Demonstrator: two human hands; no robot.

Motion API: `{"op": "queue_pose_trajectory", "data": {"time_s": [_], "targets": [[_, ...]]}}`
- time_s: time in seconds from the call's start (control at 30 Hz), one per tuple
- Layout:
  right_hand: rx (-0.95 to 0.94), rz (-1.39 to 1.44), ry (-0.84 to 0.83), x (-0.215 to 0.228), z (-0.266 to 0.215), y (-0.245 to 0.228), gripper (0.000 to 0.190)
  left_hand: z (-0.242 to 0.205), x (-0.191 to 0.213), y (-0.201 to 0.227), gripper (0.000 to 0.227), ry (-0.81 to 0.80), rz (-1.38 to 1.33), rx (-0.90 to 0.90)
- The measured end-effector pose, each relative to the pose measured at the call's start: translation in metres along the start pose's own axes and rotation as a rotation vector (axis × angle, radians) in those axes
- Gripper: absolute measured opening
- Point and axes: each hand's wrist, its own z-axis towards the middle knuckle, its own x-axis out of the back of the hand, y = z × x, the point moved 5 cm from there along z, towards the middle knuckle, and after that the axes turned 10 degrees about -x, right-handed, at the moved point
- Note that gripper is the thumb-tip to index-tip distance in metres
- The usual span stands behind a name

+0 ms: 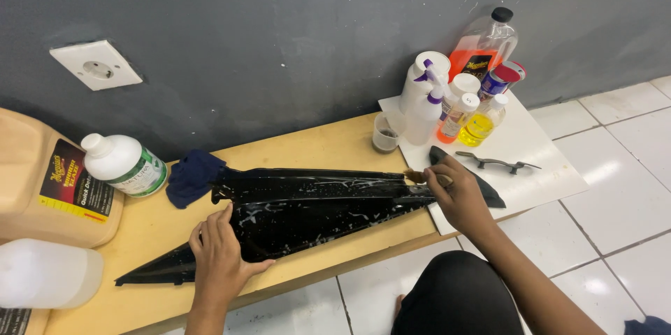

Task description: The person applies a liquid coating to a black plastic car part using a brush. They repeatedly dip the brush into a small cup and spread the liquid over the surface of the part, which rests on a wooden workbench.

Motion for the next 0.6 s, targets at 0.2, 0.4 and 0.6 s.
{"op": "queue_pose_trajectory", "data": {"time_s": [0.2,0.4,0.6], "targets": [[0.001,0.102,-0.151,-0.009,0.004,-0.019,0.025,-0.001,-0.001,0.000,0.149,0.002,0.048,-0.009],[-0.211,0.466,-0.129,-0.008,0.014,-0.019,0.028,0.000,-0.002,-0.001,0.147,-0.005,0.054,0.001],[-0.256,0.455,-0.148,-0.010,0.016,-0.014,0.028,0.001,0.003,0.002,0.147,0.009,0.041,-0.008]]}}
